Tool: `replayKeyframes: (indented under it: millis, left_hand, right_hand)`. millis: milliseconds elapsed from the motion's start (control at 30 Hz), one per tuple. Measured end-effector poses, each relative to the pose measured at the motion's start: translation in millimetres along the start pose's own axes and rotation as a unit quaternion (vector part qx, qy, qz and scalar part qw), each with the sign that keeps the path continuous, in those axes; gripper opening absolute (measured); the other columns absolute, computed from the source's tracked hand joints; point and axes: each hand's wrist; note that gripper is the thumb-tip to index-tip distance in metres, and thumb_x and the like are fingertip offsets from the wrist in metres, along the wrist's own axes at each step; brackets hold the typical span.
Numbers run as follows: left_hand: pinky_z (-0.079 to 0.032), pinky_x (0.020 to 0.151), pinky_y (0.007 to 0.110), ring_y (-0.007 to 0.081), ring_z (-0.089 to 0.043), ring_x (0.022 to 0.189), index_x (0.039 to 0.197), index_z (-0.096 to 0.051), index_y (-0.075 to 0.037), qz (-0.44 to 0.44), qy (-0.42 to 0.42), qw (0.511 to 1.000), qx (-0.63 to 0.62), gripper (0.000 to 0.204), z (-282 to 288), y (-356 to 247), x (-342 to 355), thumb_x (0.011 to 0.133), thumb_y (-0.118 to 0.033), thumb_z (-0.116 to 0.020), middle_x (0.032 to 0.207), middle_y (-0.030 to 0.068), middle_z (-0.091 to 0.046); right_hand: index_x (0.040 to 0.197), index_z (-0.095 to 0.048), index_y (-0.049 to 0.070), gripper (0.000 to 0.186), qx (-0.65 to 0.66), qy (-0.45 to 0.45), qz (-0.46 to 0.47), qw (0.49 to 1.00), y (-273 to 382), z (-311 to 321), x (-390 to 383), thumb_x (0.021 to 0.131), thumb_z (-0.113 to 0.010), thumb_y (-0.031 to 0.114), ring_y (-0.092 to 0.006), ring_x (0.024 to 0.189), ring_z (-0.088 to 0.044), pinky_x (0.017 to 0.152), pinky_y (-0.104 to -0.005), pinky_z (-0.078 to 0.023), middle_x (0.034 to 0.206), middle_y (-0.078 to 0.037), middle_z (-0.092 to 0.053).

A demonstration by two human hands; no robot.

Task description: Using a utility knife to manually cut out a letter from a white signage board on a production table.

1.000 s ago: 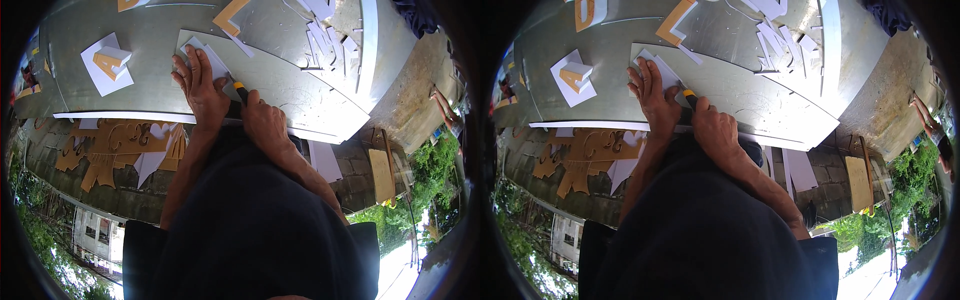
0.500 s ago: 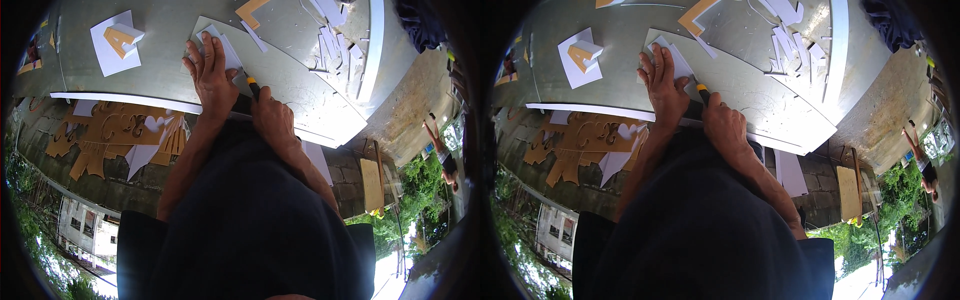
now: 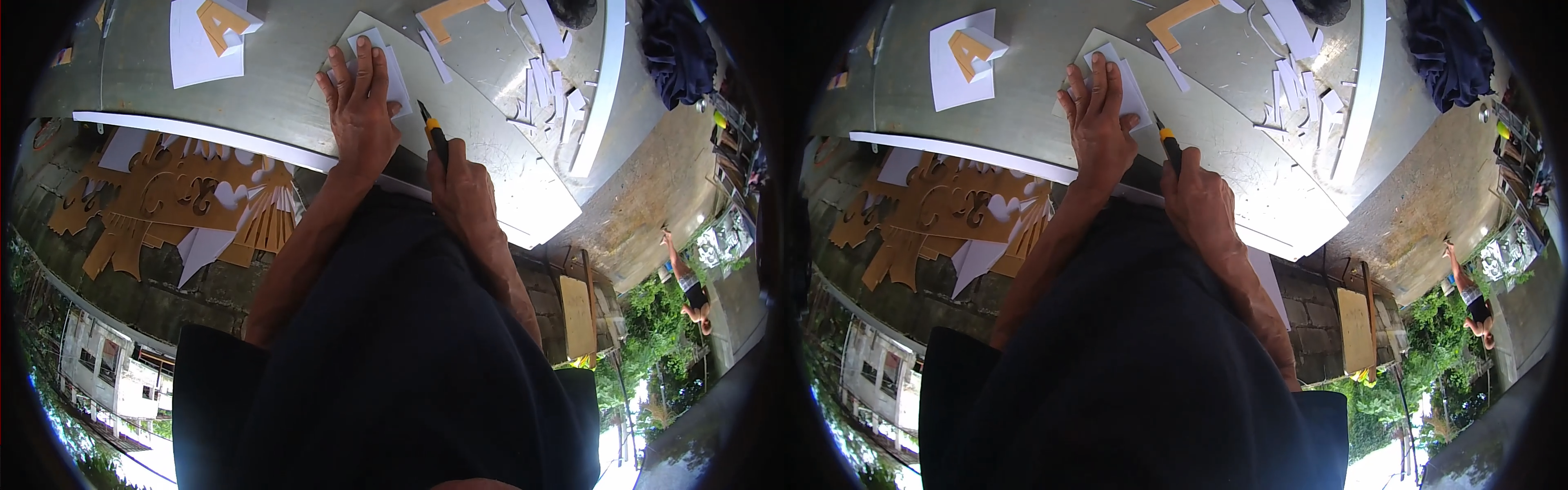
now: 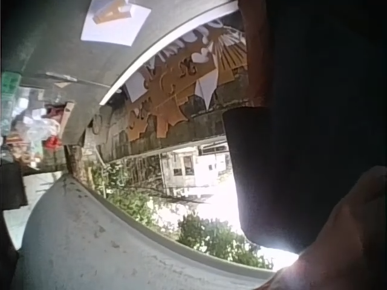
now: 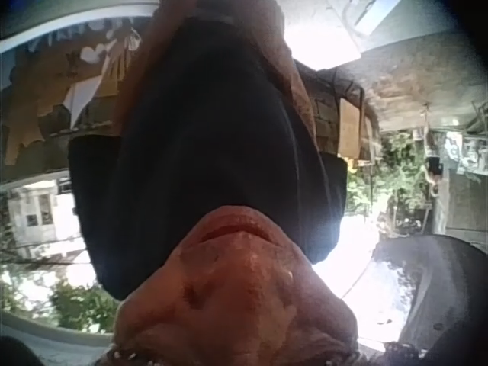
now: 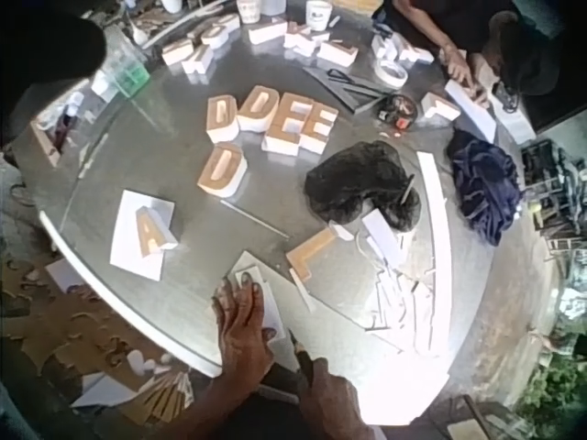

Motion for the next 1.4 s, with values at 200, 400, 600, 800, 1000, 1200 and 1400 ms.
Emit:
replayKeyframes:
  millis: [200, 400, 600, 800, 1000, 1200, 1400]
  left_hand:
    - [-0.016, 0.118, 0.069, 0.0488, -0.017, 0.153, 0.151, -0.042, -0.001, -0.007, -0.018, 1.000, -0.016, 0.085, -2.5, -1.2, -1.0, 0.075, -0.001, -0.079, 0.165, 0.0143, -0.030]
    - [-0.016, 0.117, 0.071, 0.0492, -0.020, 0.152, 0.147, -0.048, 0.001, -0.016, -0.042, 0.999, -0.004, 0.081, -5.6, 2.4, -0.8, 0.074, -0.005, -0.081, 0.163, 0.0152, -0.033]
    - [-0.016, 0.117, 0.071, 0.0481, -0.020, 0.152, 0.147, -0.049, 0.001, -0.017, -0.048, 0.999, -0.007, 0.076, -6.7, 3.3, -1.3, 0.077, -0.007, -0.080, 0.163, 0.0148, -0.033]
    - [-0.015, 0.118, 0.070, 0.0477, -0.018, 0.152, 0.148, -0.048, 0.000, -0.022, -0.057, 0.998, -0.015, 0.078, -7.2, 2.5, 0.5, 0.077, -0.008, -0.080, 0.164, 0.0136, -0.031]
    - [-0.017, 0.118, 0.069, 0.0485, -0.019, 0.152, 0.148, -0.046, 0.000, -0.012, -0.036, 0.999, -0.012, 0.083, -5.4, 2.1, -2.9, 0.074, -0.005, -0.082, 0.164, 0.0130, -0.031]
    - [-0.018, 0.118, 0.069, 0.0492, -0.018, 0.152, 0.150, -0.044, 0.000, -0.013, -0.032, 0.999, -0.008, 0.086, -5.3, 1.1, -0.9, 0.073, -0.004, -0.082, 0.164, 0.0136, -0.031]
    - [-0.017, 0.118, 0.070, 0.0504, -0.017, 0.152, 0.150, -0.043, 0.001, -0.010, -0.026, 0.999, -0.017, 0.085, -2.0, -1.3, 0.6, 0.074, -0.003, -0.080, 0.165, 0.0139, -0.030]
  right_hand:
    - [0.097, -0.049, -0.002, 0.028, 0.029, -0.074, 0.097, 0.992, 10.9, -1.2, 56.2, 0.103, -0.055, 0.025, -0.0501, 0.062, -0.065, 0.056, -0.0551, -0.050, 0.066, -0.030, -0.064]
    - [0.095, -0.052, -0.004, 0.033, 0.014, -0.073, 0.106, 0.992, 23.0, -1.9, 76.8, 0.104, -0.054, 0.027, -0.0515, 0.065, -0.066, 0.058, -0.0541, -0.052, 0.067, -0.031, -0.064]
    - [0.098, -0.052, -0.004, 0.033, -0.009, -0.052, 0.099, 0.994, 25.3, 1.2, 75.2, 0.103, -0.053, 0.028, -0.0529, 0.071, -0.067, 0.066, -0.0575, -0.053, 0.070, -0.033, -0.064]
    - [0.099, -0.051, -0.004, 0.030, -0.045, -0.055, 0.077, 0.994, 35.9, -0.5, 67.3, 0.103, -0.052, 0.026, -0.0546, 0.075, -0.066, 0.071, -0.0598, -0.053, 0.073, -0.035, -0.065]
    - [0.099, -0.049, -0.003, 0.029, -0.056, -0.027, 0.031, 0.998, 27.1, -7.3, 43.5, 0.103, -0.052, 0.026, -0.0542, 0.077, -0.067, 0.071, -0.0605, -0.053, 0.075, -0.034, -0.065]
    - [0.100, -0.047, -0.002, 0.027, -0.061, -0.018, 0.000, 0.998, 14.2, -15.5, 27.7, 0.103, -0.052, 0.025, -0.0541, 0.074, -0.067, 0.069, -0.0602, -0.053, 0.073, -0.034, -0.065]
    - [0.100, -0.047, -0.001, 0.025, -0.067, 0.016, -0.032, 0.997, 5.5, -17.6, 10.8, 0.100, -0.054, 0.023, -0.0529, 0.075, -0.068, 0.071, -0.0591, -0.055, 0.075, -0.033, -0.067]
Point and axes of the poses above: each hand's wrist, its own x-axis towards the middle knuckle, its own z-axis out of the back of the hand, y = z × x
